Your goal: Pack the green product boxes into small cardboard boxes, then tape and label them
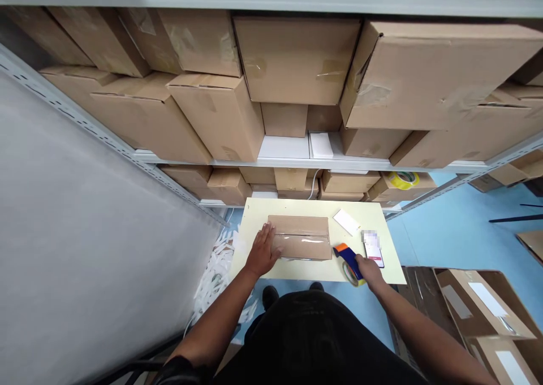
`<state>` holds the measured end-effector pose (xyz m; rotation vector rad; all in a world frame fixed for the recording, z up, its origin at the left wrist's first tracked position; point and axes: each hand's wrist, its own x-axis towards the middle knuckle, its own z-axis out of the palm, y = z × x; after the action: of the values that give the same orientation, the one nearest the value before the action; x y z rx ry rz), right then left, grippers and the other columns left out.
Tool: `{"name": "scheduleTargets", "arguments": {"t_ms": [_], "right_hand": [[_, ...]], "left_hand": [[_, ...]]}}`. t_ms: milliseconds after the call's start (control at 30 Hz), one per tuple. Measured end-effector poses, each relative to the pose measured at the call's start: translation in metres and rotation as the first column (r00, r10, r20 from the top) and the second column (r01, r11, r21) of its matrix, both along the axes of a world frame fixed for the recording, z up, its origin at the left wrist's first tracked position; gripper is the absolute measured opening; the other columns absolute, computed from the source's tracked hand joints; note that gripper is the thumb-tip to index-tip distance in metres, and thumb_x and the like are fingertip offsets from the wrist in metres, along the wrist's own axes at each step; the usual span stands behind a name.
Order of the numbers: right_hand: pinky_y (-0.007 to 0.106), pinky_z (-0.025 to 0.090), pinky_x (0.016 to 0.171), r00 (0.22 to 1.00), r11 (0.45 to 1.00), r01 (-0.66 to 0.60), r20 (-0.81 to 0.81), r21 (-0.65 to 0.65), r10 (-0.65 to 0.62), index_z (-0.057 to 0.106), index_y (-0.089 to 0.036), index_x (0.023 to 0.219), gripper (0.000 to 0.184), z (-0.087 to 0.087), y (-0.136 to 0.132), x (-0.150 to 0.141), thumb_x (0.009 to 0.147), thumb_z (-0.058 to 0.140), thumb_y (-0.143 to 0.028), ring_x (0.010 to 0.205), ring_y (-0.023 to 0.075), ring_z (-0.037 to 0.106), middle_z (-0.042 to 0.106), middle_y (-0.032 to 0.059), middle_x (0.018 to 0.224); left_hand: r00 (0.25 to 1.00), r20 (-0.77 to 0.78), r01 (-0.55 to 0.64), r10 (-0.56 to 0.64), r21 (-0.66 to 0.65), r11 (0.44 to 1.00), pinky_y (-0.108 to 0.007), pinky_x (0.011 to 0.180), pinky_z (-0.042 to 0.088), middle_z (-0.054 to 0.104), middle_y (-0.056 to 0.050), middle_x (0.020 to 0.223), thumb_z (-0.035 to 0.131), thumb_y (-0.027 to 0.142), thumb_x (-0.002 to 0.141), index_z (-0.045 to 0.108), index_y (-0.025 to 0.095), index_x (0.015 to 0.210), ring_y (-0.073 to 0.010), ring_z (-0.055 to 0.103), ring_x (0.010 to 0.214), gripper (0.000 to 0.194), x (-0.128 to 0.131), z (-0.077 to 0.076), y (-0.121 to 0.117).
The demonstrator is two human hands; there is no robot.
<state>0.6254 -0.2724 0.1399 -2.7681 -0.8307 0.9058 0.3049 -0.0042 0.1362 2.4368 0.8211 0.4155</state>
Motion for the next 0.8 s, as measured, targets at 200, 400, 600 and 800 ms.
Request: {"name": "scheduleTargets", "arguments": {"t_ms": [200,400,600,800], "right_hand": [[0.036,0.048,0.085,0.972,0.987,-0.136,0.182,-0.081,0.149,0.071,-0.012,0.109,0.04,-0.027,0.028,-0.016,0.101,0.04,-0.037,0.105,0.0313,0.069,0.073,0.0211,0.11],[0.048,0.043,0.107,0.944,0.987,-0.156,0.301,0.039,0.138,0.053,-0.015,0.147,0.058,-0.037,0.034,-0.03,0.09,0.052,-0.022,0.136,0.0377,0.051,0.06,0.0221,0.142],[0.051,0.028,0.126,0.941,0.796,-0.299,0.022,0.526,0.338,0.009,-0.022,0.169,0.107,-0.038,0.02,-0.045,0.073,0.057,-0.015,0.157,0.0318,0.027,0.027,0.012,0.171],[0.047,0.049,0.11,0.912,0.793,0.08,-0.366,0.604,0.186,0.019,-0.026,0.167,0.102,-0.054,0.043,-0.064,0.075,0.063,-0.025,0.137,0.0297,0.054,0.049,0.0113,0.158]], "left_hand": [[0.903,0.071,-0.266,0.423,-0.68,0.683,-0.043,0.112,0.049,0.046,-0.012,0.162,0.017,0.048,0.107,0.032,0.023,0.164,-0.025,0.053,0.143,0.064,-0.023,-0.031,-0.012],[0.939,0.037,-0.21,0.343,-0.726,0.655,-0.046,0.111,0.048,0.046,-0.009,0.162,0.035,0.038,0.095,0.037,0.024,0.163,-0.0281,0.048,0.147,0.069,-0.043,-0.039,0.002],[0.965,0.204,0.057,0.166,-0.779,0.624,-0.049,0.124,0.032,0.032,-0.005,0.17,0.057,0.021,0.069,0.016,0.026,0.168,-0.0327,0.034,0.154,0.108,-0.038,-0.04,0.009],[0.932,0.249,0.074,0.263,-0.841,0.536,-0.049,0.122,0.035,0.035,-0.011,0.169,0.073,0.034,0.077,0.016,0.025,0.168,-0.0342,0.043,0.148,0.108,-0.025,-0.036,-0.011]]}}
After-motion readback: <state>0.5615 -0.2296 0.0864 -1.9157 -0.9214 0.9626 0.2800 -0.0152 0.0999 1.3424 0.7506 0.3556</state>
